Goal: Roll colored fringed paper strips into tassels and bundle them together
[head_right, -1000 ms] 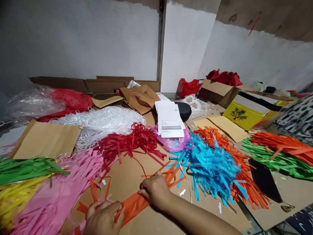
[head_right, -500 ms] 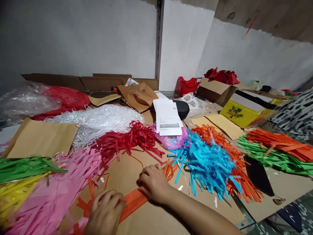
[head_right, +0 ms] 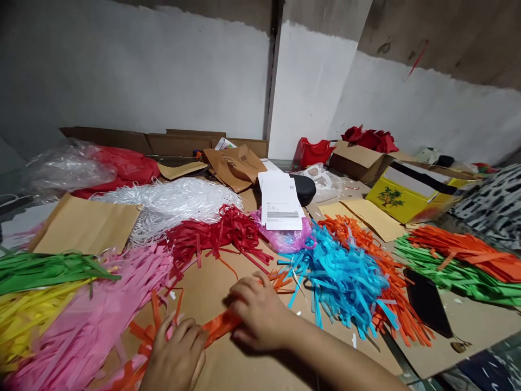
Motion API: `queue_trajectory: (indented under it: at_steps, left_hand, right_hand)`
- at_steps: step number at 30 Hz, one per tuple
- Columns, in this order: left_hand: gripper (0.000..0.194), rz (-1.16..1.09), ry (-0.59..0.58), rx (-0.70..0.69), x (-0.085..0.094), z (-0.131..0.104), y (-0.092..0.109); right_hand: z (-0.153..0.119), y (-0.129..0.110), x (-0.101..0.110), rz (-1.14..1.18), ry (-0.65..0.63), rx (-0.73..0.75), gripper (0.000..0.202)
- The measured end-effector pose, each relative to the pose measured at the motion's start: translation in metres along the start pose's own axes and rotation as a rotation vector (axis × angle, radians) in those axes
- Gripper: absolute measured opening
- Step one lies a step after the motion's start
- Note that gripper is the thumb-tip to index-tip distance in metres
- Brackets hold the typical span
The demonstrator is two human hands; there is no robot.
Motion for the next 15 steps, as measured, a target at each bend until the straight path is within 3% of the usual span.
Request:
queue_trajectory:
  at_steps: [4, 9, 12, 15]
  left_hand:
    - [0.017, -0.041, 0.061, -0.006, 0.002, -0.005, -0.003]
    - [0.026, -0.109, 0.169, -0.128, 0.014, -0.015, -0.011]
    - [0.019, -0.125, 0.128, -0.233, 0.015, -0.017, -0.016]
    - [0.013, -0.172, 0.059, -0.175, 0.008, -0.009, -0.031]
  right_hand:
    - [-0.005, -0.022, -0.022, -0.209, 0.058, 0.111, 0.011]
    - [-0.01, 0.008, -0.028, -0.103, 0.004, 0.02, 0.014]
    - [-0.006, 0.027, -0.034, 0.048, -0.123, -0.063, 0.016]
    - [0.002, 0.041, -0.038, 0.102, -0.179, -0.166, 0.015]
Point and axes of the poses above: each hand's wrist, its own z-axis towards the middle knuckle, its own x-axis out of the back of the hand, y = z × x, the point moved 10 cm from there along z, towards the middle knuckle, and after that the axes turned 10 degrees about -y, right-handed, at the moved point
